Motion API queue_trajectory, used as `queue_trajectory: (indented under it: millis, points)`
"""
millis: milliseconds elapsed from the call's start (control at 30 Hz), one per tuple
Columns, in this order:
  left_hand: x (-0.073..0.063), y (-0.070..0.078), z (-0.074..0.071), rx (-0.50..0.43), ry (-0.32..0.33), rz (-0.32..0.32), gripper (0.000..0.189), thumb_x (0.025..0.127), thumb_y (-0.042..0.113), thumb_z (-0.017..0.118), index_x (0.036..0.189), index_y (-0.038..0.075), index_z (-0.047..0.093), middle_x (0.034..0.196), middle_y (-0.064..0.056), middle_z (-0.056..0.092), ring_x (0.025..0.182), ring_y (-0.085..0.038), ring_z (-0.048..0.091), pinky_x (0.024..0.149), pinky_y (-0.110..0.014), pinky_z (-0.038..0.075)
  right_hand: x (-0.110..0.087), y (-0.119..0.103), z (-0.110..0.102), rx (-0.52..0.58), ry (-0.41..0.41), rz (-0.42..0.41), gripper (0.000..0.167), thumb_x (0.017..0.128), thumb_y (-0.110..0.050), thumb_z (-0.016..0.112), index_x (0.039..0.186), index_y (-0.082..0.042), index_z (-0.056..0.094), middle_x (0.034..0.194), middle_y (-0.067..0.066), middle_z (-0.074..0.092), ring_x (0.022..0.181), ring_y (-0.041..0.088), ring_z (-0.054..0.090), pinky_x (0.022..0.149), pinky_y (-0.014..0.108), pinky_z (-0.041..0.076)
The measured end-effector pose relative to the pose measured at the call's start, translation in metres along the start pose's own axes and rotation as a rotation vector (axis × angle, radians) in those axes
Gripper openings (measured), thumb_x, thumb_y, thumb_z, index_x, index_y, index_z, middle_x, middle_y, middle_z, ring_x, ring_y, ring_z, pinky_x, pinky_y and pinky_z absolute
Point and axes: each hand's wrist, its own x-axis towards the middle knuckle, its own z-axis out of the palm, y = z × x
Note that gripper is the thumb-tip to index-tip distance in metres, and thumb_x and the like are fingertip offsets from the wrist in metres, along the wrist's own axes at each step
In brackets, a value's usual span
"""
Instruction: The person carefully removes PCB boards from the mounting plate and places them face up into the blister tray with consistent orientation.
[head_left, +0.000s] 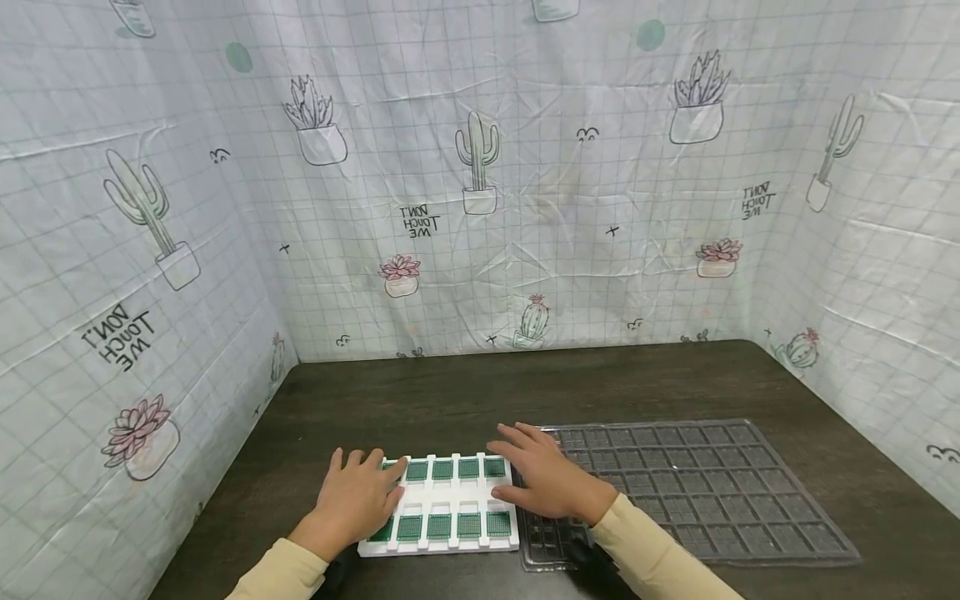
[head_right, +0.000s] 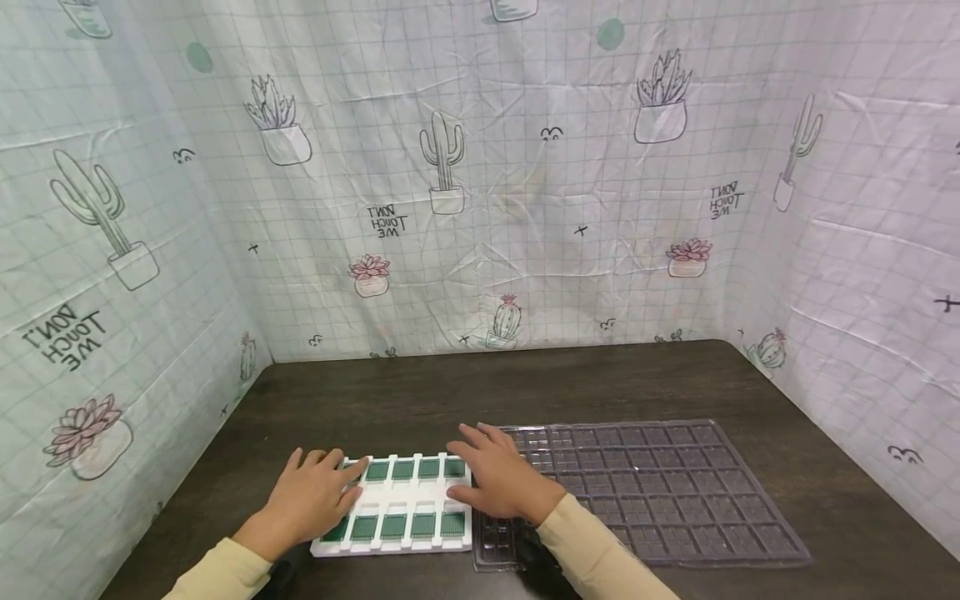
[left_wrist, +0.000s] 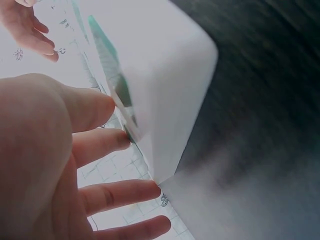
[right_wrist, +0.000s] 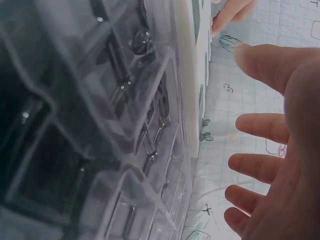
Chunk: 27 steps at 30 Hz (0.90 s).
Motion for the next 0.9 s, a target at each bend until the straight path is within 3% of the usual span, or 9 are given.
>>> queue_trajectory:
  millis: [367,667,900]
  points:
    - [0.001,0.001,0.000,0.008,-0.007,-0.006,0.044,0.096,0.042,0.058,0.137,0.026,0.058,0.130,-0.012,0.060,0.120,-0.042,0.054,0.106,-0.070,0.029,0.007,0.001,0.005,-0.006,-0.028,0.027,0.060,0.094,-0.042,0.062,0.145,-0.013,0.046,0.158,0.018,0.031,0.144,0.045,0.028,0.111,0.067,0.025]
    - [0.001,0.001,0.001,0.022,-0.012,-0.007,0.045,0.096,0.043,0.058,0.137,0.026,0.058,0.131,-0.012,0.060,0.120,-0.042,0.054,0.105,-0.071,0.029,0.014,0.004,0.011,-0.023,0.036,0.036,0.046,0.092,-0.030,0.068,0.132,-0.011,0.056,0.153,0.021,0.037,0.138,0.044,0.036,0.106,0.067,0.032]
    - [0.000,0.001,0.002,0.037,0.003,-0.002,0.044,0.095,0.043,0.058,0.136,0.026,0.059,0.130,-0.012,0.061,0.118,-0.042,0.055,0.104,-0.070,0.031,0.019,0.005,0.013,0.067,0.085,0.089,0.035,0.090,-0.025,0.071,0.121,-0.011,0.062,0.150,0.023,0.042,0.136,0.046,0.037,0.105,0.068,0.031]
